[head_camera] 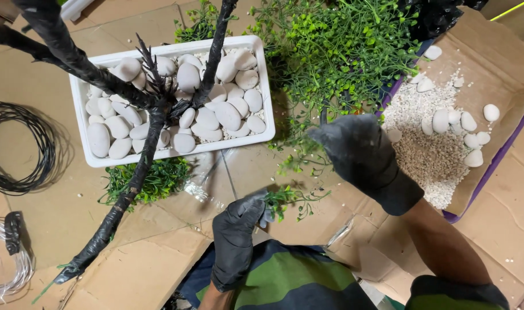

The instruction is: The person picks small green artificial plants from a pile, separates them, and places them into a white rectangular planter filled with white stones. They arrange the plants around a black artificial tree trunk, adjusting the placement by hand to create a decorative arrangement.

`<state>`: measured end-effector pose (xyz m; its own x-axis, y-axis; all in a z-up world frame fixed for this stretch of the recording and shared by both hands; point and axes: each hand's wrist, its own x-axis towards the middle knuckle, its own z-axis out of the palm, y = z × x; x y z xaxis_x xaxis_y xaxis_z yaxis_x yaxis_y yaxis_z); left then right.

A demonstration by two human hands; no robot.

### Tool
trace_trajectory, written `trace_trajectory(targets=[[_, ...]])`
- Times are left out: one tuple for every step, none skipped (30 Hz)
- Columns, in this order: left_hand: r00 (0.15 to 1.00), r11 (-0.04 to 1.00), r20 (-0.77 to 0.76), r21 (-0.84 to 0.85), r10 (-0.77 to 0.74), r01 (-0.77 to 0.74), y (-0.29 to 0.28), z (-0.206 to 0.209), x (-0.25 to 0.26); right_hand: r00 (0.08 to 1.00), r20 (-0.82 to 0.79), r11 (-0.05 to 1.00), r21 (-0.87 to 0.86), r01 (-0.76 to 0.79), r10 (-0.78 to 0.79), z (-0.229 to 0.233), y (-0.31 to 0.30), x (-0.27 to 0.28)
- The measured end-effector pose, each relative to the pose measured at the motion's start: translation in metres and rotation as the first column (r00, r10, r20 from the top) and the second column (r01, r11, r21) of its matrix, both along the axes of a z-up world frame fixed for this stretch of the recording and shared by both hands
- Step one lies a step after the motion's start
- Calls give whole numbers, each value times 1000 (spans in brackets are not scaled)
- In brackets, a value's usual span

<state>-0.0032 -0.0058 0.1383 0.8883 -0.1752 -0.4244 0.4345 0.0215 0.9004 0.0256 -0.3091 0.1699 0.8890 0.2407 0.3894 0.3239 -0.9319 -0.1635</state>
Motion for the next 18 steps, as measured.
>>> trace_trajectory(targets=[[1000,1000,-1,-2,-1,1,6,-7,-3,1000,-1,1000,-2,1,-1,1,-3,-1],[994,997,-83,7,76,-75,11,-14,-4,999,-28,994,-100,35,-38,3,-7,-2],[975,988,-163,23,152,-150,15,-21,-6,996,-50,978,-198,66,-77,6,-11,-3],[976,989,-162,20,149,-147,17,-18,-5,996,-48,977,-201,69,-81,1,-15,-6],[972,985,-159,41,174,-169,19,-16,-5,990,-72,969,-225,103,-122,-4,-18,-9],[968,979,-154,60,200,-193,21,-13,-4,982,-93,959,-249,134,-162,-9,-22,-11],[968,980,-151,57,198,-191,21,-16,-3,982,-89,958,-252,137,-164,-5,-23,-10],[959,977,-191,26,211,-209,23,-19,-3,983,-126,991,-44,126,-130,-1,-24,-9],[948,974,-231,-3,221,-228,24,-22,-2,984,-154,980,166,115,-89,3,-24,-8],[948,974,-228,-6,220,-228,22,-17,-2,984,-151,980,164,115,-90,10,-24,-7],[953,973,-202,-1,224,-229,21,-11,-2,980,-193,961,260,99,-49,18,-23,-6],[958,973,-177,5,227,-230,19,-6,-2,972,-233,931,354,87,-3,25,-22,-6],[958,973,-176,4,226,-229,18,-4,-3,973,-231,931,354,88,-3,27,-22,-6],[960,974,-166,-1,225,-228,16,-2,-2,975,-222,934,350,78,2,28,-22,-6],[962,974,-155,-6,223,-227,14,1,-2,977,-213,936,346,69,7,30,-23,-6],[963,974,-154,-6,223,-226,13,3,-2,977,-212,936,346,69,6,26,-28,-5],[968,978,-140,10,209,-210,12,5,-1,975,-217,972,211,100,-53,22,-32,-4],[973,981,-127,27,195,-193,10,8,0,971,-213,989,73,130,-112,19,-37,-3]])
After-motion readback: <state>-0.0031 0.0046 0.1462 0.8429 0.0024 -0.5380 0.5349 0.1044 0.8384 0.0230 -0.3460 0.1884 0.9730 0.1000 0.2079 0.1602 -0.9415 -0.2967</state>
